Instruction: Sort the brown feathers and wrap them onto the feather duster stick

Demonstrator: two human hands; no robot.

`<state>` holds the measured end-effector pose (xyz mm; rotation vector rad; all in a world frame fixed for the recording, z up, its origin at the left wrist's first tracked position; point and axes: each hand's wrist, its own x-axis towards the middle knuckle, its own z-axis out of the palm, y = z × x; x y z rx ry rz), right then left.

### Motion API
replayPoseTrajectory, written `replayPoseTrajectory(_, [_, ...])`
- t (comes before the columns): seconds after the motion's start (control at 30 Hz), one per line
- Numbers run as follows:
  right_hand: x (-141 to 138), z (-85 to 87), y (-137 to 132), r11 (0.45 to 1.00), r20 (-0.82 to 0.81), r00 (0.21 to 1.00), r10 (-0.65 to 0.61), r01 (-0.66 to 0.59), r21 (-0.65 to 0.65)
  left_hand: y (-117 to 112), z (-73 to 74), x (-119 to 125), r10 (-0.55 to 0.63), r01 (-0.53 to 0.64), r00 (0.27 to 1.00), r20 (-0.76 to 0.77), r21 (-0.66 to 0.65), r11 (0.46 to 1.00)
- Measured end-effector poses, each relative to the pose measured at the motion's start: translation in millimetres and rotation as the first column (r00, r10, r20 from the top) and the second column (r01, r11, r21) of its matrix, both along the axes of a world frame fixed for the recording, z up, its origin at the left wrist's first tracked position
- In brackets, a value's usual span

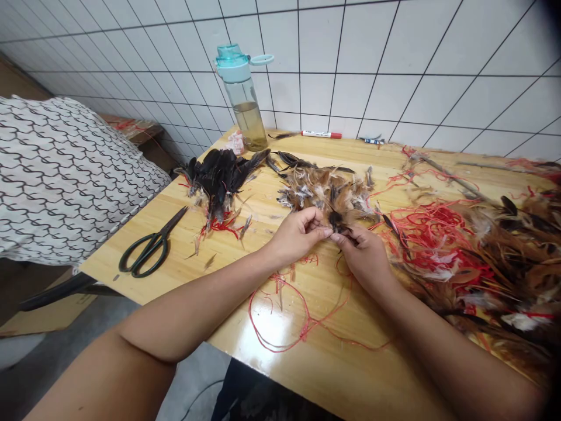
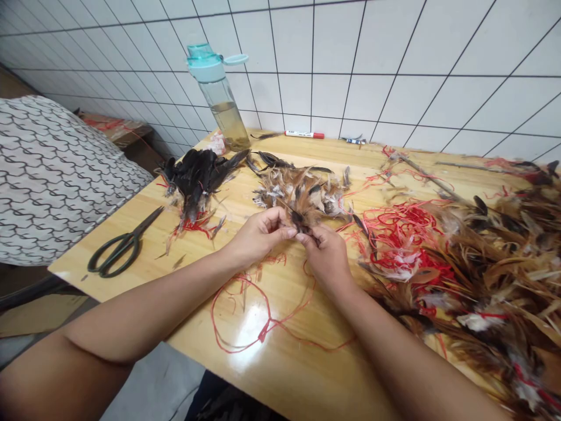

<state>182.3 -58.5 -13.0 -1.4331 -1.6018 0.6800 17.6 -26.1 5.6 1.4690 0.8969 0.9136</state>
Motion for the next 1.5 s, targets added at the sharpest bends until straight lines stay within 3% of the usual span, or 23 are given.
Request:
replayPoseTrajectory(0.27, [-2,2.9,0,1.000,-0.021,1.000,0.014,-0.014,0.009,-1,5.6,0,-0.039,0.040,0.997,0.068,-0.009,0.999])
replayPoseTrajectory(0.37, [2,3.9,1,0.999,-0.052,0.998,-0.029,0.028,-0.018,4,11.3,-7,0.086,-0.090,0.995,0.056,0.066,0.994])
replayPoseTrajectory(0.5, [9,3.0,4,0.987,-0.102,0.985,-0.140,0.131,-0.094,19,16.8,-23,0.265,-0.228,0.959,-0.097,0.289,0.930])
replayPoseTrajectory(0.6, [12,1.2,6,0.978,-0.156,0.972,-0.178,0.159,-0.133,28,16.7,-32,0.301,-0.132,0.902,-0.309,0.466,0.875])
replayPoseTrajectory(0.73, [13,0.1,8,0.977,-0.173,0.966,-0.194,0.174,-0.122,30,9.4,-33,0.305,0.070,0.792,-0.530,0.574,0.816])
replayPoseTrajectory(0.87, [13,1.6,8,0.975,-0.126,0.968,-0.215,0.205,-0.085,29,-3.9,-25,0.338,0.168,0.723,-0.602,0.628,0.760])
replayPoseTrajectory(1.07, [11,0.9,8,0.979,-0.099,0.975,-0.199,0.194,-0.056,35,-14.6,-10,0.425,0.202,0.688,-0.587,0.719,0.665])
replayPoseTrajectory(1.33, [11,1.8,8,0.975,-0.123,0.969,-0.215,0.205,-0.085,33,-6.0,-13,0.378,0.264,0.724,-0.578,0.737,0.622])
replayPoseTrajectory(1.5, [14,-3.0,10,0.974,-0.154,0.963,-0.222,0.214,-0.069,23,12.4,-24,0.240,0.300,0.757,-0.608,0.649,0.699])
